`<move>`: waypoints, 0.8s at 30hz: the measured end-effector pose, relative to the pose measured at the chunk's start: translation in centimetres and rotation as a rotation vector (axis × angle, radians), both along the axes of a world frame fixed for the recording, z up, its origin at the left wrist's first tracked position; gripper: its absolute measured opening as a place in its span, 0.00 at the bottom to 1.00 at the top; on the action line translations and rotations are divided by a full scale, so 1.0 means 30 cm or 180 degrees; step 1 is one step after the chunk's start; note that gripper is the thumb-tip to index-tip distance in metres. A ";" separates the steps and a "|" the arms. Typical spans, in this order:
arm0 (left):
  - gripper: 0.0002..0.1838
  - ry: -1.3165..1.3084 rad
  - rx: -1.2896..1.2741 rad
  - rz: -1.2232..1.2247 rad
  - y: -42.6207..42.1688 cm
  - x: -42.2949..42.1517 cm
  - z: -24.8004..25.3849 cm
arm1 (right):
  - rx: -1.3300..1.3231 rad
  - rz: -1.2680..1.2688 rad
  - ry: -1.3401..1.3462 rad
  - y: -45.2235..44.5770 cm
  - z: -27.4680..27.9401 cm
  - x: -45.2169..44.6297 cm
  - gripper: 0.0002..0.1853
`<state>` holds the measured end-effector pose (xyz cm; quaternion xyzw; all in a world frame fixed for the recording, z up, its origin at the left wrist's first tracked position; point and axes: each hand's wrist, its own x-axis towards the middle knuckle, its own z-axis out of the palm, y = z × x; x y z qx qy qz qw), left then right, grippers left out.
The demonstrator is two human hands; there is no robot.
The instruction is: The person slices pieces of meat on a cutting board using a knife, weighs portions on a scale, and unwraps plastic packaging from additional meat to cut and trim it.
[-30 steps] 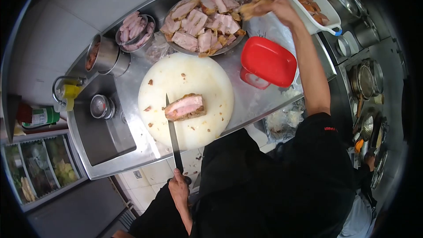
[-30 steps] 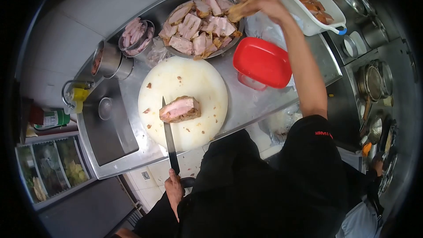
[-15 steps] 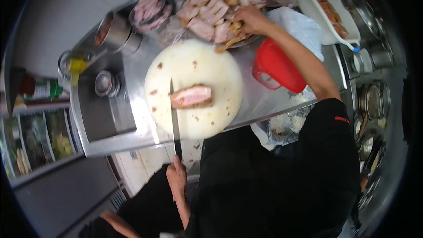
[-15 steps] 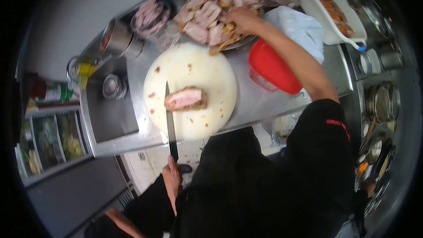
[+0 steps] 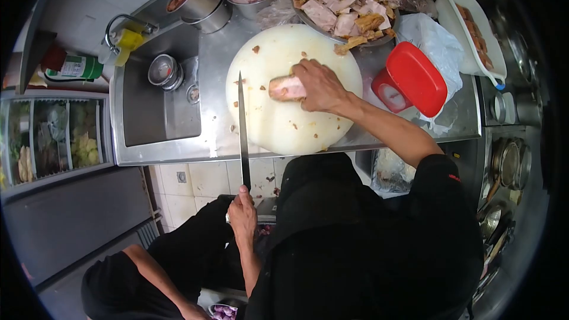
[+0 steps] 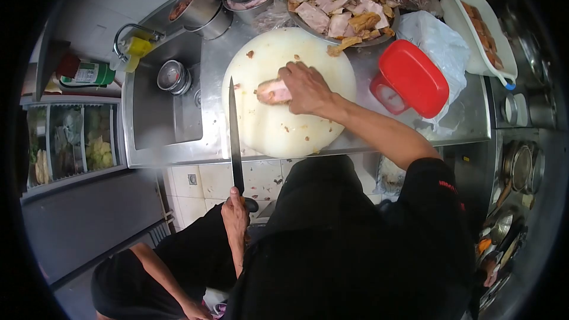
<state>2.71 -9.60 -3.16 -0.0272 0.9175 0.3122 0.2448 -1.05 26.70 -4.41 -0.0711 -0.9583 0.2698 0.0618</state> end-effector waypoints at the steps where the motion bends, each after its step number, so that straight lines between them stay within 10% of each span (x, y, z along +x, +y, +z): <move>1: 0.41 0.0040 0.0045 -0.0014 -0.007 -0.001 -0.001 | 0.0277 -0.0159 0.0381 -0.009 -0.008 0.009 0.32; 5: 0.40 -0.0213 0.0184 0.0123 -0.049 0.019 -0.016 | 0.0903 -0.0289 0.0773 -0.109 -0.054 0.111 0.31; 14: 0.35 -0.0558 0.0044 -0.0900 0.076 0.044 0.193 | -0.1061 -0.2127 0.1158 -0.006 -0.102 0.223 0.19; 24: 0.33 -0.0491 0.0078 -0.1167 0.250 0.037 0.236 | -0.2375 -0.1606 0.0987 -0.060 -0.147 0.143 0.19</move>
